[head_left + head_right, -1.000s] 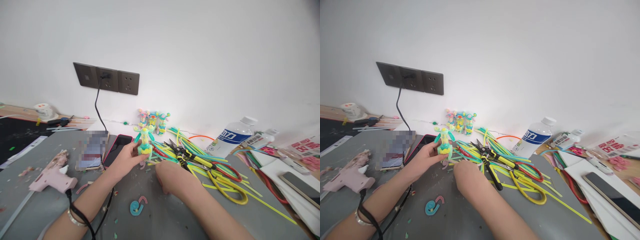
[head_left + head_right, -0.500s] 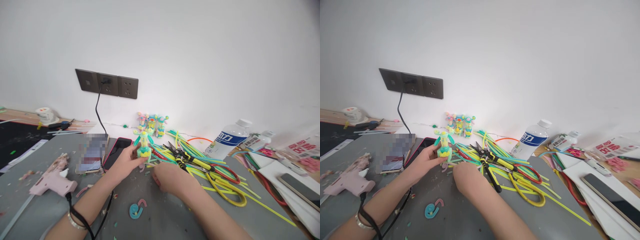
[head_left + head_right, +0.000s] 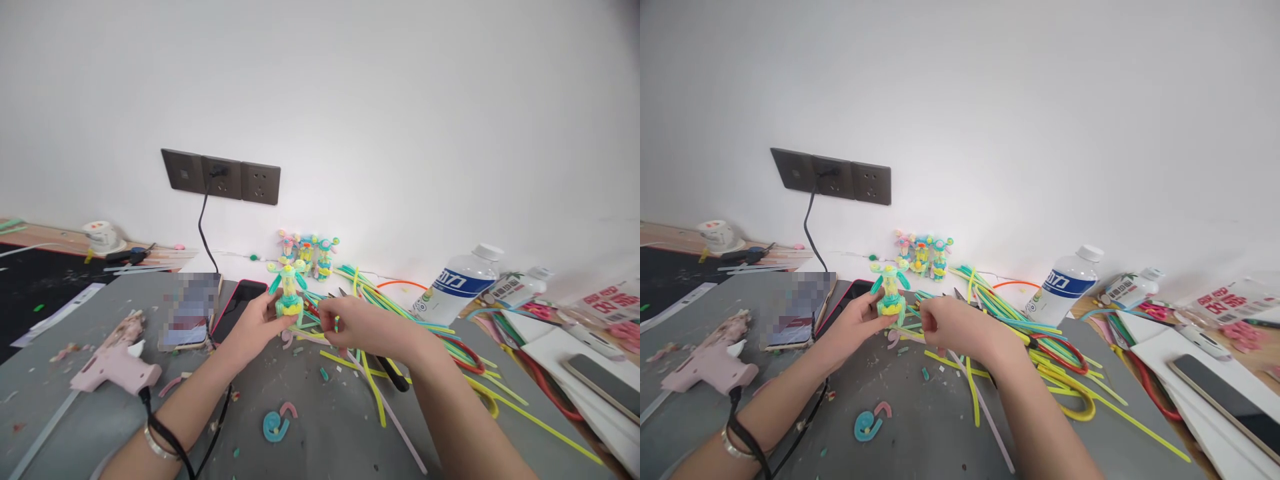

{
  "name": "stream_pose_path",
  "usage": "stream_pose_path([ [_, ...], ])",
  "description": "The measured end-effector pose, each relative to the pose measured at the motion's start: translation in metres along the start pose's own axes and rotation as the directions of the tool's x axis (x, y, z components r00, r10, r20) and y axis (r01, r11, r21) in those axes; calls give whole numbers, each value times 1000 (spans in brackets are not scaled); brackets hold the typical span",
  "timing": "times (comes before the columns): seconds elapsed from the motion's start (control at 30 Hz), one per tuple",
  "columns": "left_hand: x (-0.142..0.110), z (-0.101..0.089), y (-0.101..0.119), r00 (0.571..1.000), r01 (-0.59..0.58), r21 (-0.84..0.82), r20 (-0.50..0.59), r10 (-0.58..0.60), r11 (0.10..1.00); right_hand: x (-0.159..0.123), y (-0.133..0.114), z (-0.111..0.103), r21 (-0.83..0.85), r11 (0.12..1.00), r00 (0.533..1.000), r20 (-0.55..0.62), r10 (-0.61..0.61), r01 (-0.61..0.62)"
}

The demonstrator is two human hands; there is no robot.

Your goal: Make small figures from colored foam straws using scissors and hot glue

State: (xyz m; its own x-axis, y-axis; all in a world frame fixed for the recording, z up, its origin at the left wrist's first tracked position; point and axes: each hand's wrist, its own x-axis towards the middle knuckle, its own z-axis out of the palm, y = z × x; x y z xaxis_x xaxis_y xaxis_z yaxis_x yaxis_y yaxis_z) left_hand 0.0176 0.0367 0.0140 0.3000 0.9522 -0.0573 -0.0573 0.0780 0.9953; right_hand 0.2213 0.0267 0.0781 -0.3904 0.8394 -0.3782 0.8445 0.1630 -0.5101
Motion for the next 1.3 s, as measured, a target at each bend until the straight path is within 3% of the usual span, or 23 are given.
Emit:
stream_pose_path([
  [0.17, -1, 1, 1, 1000, 11, -14, 5, -11, 1000, -4, 6, -18, 106, 989, 984, -156, -87, 104],
  [0.33, 0, 1, -2, 1000, -4, -24, 23, 5, 1000, 7, 8, -20, 276, 952, 925, -380, -20, 134],
  [0.57, 0, 0, -3, 1000, -6, -51, 5, 6, 999, 18, 7, -14, 532, 795, 897, -441, -33, 291],
  [0.73, 2, -1, -5, 999, -31, -63, 17, 32, 997, 25, 5, -11, 613, 684, 875, -477, -77, 395],
  [0.93, 4, -2, -8, 997, -54, -68, 44, 57, 996, 31, 2, -6, 585, 649, 810, -580, -83, 485],
  [1.1, 4, -3, -10, 997, -55, -43, 55, 57, 998, 37, 6, 1, 523, 707, 795, -600, -91, 475],
  [1.17, 5, -3, -11, 995, -69, -33, 74, 72, 997, 41, 7, 9, 470, 736, 766, -635, -101, 487],
  [1.23, 6, -3, -12, 992, -90, -20, 84, 91, 996, 43, 8, 21, 388, 760, 705, -697, -128, 522],
  [1.3, 6, -3, -12, 992, -96, 0, 81, 96, 995, 43, 9, 34, 249, 789, 578, -801, -159, 562],
])
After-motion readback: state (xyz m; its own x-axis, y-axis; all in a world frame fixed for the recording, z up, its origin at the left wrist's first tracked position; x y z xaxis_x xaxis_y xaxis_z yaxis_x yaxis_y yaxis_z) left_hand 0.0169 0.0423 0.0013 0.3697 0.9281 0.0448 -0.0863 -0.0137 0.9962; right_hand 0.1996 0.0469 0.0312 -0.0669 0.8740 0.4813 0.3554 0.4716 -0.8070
